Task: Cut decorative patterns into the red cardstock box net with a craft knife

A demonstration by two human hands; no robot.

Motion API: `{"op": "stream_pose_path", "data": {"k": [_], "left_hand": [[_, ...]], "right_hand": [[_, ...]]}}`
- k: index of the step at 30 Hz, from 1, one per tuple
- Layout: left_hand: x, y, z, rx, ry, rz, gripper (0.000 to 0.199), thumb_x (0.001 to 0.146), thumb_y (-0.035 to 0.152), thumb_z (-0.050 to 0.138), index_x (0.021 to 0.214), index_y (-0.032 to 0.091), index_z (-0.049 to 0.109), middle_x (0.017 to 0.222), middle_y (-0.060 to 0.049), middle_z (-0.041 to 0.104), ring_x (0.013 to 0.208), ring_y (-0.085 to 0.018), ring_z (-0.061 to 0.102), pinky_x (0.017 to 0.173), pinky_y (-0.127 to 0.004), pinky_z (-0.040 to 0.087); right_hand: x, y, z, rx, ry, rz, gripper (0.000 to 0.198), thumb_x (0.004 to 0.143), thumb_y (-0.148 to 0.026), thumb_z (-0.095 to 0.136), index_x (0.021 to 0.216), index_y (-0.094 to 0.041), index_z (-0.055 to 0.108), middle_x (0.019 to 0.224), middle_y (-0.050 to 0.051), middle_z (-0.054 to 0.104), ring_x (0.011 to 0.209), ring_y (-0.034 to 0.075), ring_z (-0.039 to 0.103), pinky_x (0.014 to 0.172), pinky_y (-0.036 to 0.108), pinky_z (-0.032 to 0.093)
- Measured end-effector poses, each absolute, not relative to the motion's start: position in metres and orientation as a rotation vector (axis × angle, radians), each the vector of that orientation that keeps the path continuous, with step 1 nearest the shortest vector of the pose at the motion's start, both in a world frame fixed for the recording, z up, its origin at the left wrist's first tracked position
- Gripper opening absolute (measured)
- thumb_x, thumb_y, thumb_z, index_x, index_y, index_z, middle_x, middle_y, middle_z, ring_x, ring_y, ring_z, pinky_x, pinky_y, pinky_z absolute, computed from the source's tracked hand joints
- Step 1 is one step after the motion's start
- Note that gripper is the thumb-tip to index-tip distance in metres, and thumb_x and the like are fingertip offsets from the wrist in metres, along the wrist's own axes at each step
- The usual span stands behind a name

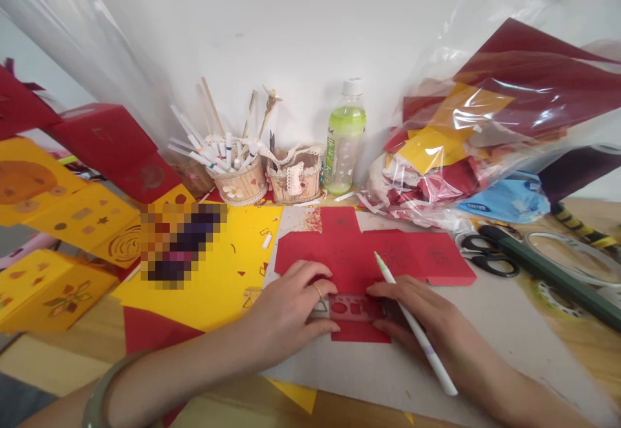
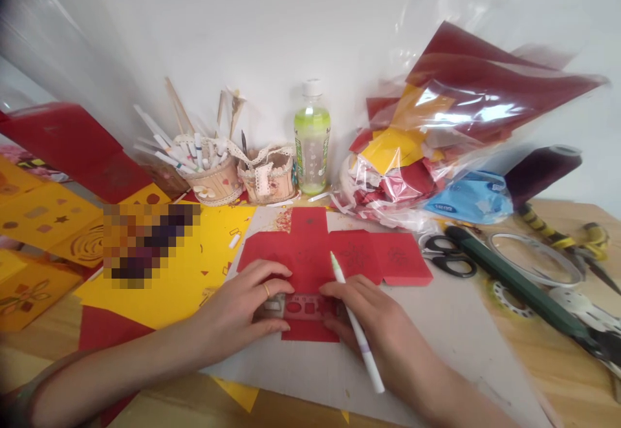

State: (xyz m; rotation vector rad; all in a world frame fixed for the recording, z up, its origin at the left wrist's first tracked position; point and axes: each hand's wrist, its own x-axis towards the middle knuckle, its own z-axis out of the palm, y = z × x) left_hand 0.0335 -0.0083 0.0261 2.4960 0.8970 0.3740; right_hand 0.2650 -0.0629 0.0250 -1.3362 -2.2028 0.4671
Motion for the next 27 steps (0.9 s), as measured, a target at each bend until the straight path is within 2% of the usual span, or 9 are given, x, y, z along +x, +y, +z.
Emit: {"op": "stream_pose_path", "data": {"k": [4,10,17,23,27], "left_hand": [[0.034,-0.008,0.024,2.479,0.882,0.406,0.034,0.076,0.025,0.070,0.105,0.015,0.055,0.115,-0.007,0.051,0.105,-0.022,0.048,0.089,-0.037,0.045],[0.033,-0.007,0.023,2.482,0.856,0.444,0.032,0.077,0.021,0.068,0.106,0.015,0.056,0.114,-0.007,0.052,0.104,-0.021,0.049,0.088,-0.035,0.046],[0.033,-0.005,0.026,2.486,0.851,0.432,0.030,0.077,0.021,0.069,0.104,0.016,0.057,0.113,-0.008,0.053,0.103,-0.022,0.050,0.087,-0.036,0.047],[0.031,-0.006,0.025,2.491,0.850,0.441,0.030,0.078,0.020,0.067,0.106,0.016,0.057,0.114,-0.008,0.053,0.104,-0.022,0.050,0.088,-0.037,0.047],[0.028,-0.007,0.023,2.490,0.827,0.497,0.027,0.078,0.015,0.064,0.105,0.016,0.058,0.117,-0.009,0.052,0.108,-0.022,0.049,0.090,-0.038,0.047]], "right_hand": [[0.268,-0.065,0.026,-1.361,-2.137,0.484,0.022,0.088,-0.021,0.050,0.109,-0.024,0.048,0.094,0.004,0.064,0.079,0.015,0.065,0.067,0.027,0.053],[0.265,-0.059,0.036,-1.348,-2.249,0.525,0.020,0.087,-0.017,0.048,0.105,-0.024,0.052,0.089,0.004,0.062,0.078,0.016,0.063,0.067,0.029,0.052],[0.251,-0.058,0.025,-1.331,-2.109,0.605,0.021,0.087,-0.021,0.051,0.108,-0.024,0.051,0.095,0.003,0.066,0.079,0.014,0.066,0.068,0.026,0.053],[0.274,-0.063,0.034,-1.427,-2.012,0.473,0.016,0.087,-0.030,0.051,0.102,-0.028,0.058,0.087,0.001,0.070,0.073,0.015,0.068,0.062,0.023,0.054],[0.290,-0.068,0.053,-1.440,-1.912,0.331,0.031,0.091,-0.042,0.035,0.110,-0.035,0.059,0.084,0.000,0.072,0.068,0.017,0.067,0.054,0.025,0.054]]}}
